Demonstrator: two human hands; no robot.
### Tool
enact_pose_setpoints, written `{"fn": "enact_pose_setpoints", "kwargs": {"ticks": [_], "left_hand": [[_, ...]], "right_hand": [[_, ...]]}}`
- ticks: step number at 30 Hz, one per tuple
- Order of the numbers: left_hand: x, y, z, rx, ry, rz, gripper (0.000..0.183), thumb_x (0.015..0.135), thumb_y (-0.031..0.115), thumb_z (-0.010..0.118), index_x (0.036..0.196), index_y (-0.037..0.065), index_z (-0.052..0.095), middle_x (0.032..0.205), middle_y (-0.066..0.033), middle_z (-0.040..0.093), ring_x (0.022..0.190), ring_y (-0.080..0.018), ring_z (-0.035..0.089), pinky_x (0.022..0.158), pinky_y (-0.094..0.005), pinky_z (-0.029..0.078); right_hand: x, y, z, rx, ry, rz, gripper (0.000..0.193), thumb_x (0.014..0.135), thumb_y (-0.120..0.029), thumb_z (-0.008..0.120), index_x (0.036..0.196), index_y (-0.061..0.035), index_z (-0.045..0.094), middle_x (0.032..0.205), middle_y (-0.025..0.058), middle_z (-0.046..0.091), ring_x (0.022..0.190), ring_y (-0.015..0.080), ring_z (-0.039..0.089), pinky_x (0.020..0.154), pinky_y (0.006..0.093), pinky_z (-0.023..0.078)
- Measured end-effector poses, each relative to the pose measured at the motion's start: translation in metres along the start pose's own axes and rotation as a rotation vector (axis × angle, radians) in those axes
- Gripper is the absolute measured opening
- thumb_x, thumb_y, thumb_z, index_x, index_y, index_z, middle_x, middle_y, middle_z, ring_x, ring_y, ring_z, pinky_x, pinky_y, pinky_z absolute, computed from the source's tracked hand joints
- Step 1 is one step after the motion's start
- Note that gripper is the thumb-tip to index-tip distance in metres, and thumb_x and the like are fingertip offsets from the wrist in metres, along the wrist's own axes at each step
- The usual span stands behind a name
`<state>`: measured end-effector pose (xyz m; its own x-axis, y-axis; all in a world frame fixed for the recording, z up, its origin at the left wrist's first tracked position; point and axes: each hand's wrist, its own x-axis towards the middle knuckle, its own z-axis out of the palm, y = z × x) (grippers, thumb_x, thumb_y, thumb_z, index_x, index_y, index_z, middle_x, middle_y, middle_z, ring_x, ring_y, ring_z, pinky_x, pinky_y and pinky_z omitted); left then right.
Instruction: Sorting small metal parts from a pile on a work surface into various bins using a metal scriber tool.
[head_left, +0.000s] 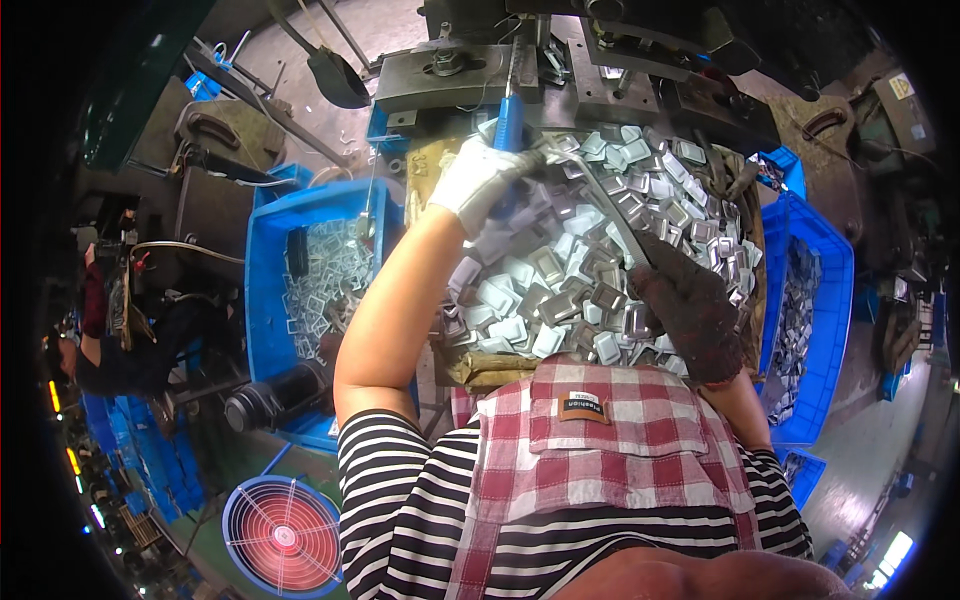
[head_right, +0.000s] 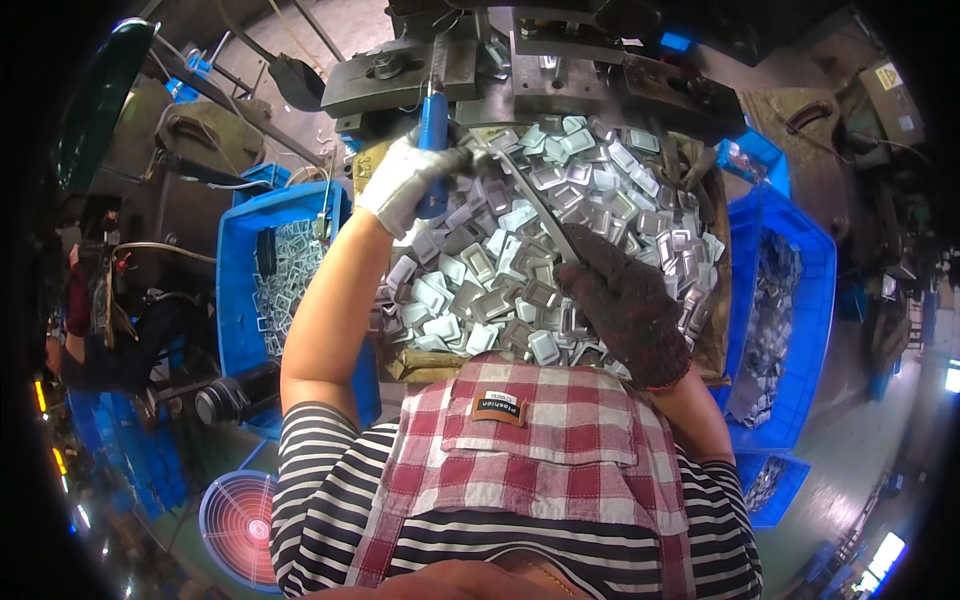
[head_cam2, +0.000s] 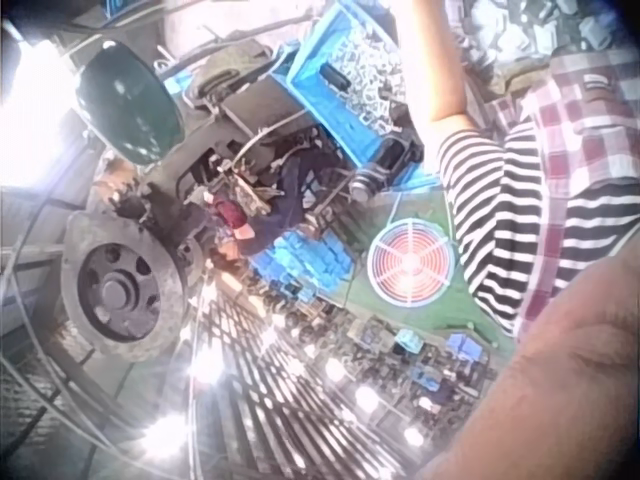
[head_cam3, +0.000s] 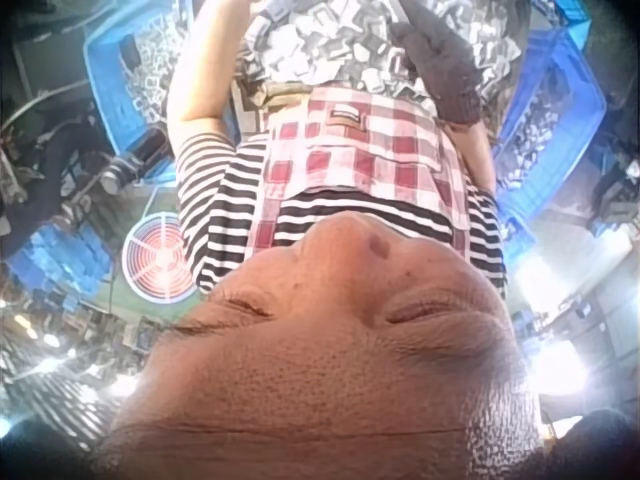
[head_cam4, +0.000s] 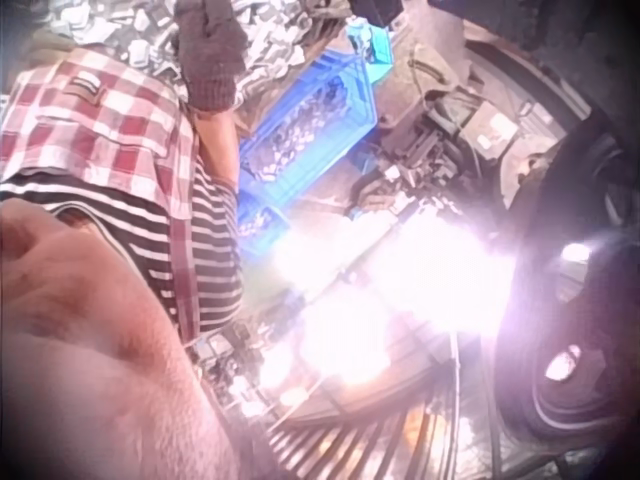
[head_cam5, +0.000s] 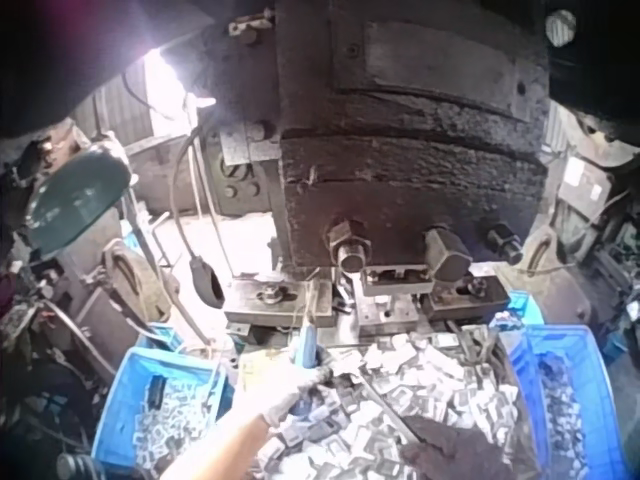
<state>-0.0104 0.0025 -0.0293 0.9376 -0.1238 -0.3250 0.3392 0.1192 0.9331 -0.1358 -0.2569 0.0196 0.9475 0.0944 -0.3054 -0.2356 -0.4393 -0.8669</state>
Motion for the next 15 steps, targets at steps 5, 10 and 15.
{"fn": "enact_pose_setpoints", "kwargs": {"ticks": [5, 10, 15], "left_hand": [[-0.001, 0.016, -0.005, 0.344, -0.151, 0.125, 0.027, 0.081, 0.003, 0.068, 0.109, 0.002, 0.068, 0.085, -0.0064, 0.072, 0.062, -0.0072, 0.059, 0.054, -0.0226, 0.045], [0.002, 0.028, 0.001, 0.404, -0.07, 0.031, 0.031, 0.082, 0.003, 0.068, 0.113, 0.001, 0.068, 0.087, -0.0064, 0.073, 0.062, -0.0068, 0.06, 0.055, -0.0227, 0.046], [0.007, 0.028, 0.002, 0.43, -0.058, 0.026, 0.032, 0.083, 0.005, 0.069, 0.115, 0.002, 0.069, 0.089, -0.0075, 0.074, 0.069, -0.0075, 0.063, 0.06, -0.0239, 0.051]], "right_hand": [[-0.001, -0.012, -0.004, -0.179, -0.043, -0.102, 0.042, 0.094, -0.018, 0.067, 0.133, -0.0045, 0.06, 0.087, 0.0099, 0.072, 0.072, 0.0081, 0.065, 0.065, 0.0275, 0.053], [-0.001, -0.018, -0.01, -0.131, -0.039, -0.065, 0.042, 0.094, -0.019, 0.067, 0.133, -0.0041, 0.06, 0.086, 0.0089, 0.071, 0.069, 0.0079, 0.063, 0.064, 0.0274, 0.052], [0.0, -0.024, -0.01, -0.082, -0.091, 0.047, 0.042, 0.093, -0.017, 0.068, 0.133, -0.0038, 0.06, 0.084, 0.007, 0.07, 0.065, 0.0071, 0.06, 0.061, 0.0272, 0.051]]}}
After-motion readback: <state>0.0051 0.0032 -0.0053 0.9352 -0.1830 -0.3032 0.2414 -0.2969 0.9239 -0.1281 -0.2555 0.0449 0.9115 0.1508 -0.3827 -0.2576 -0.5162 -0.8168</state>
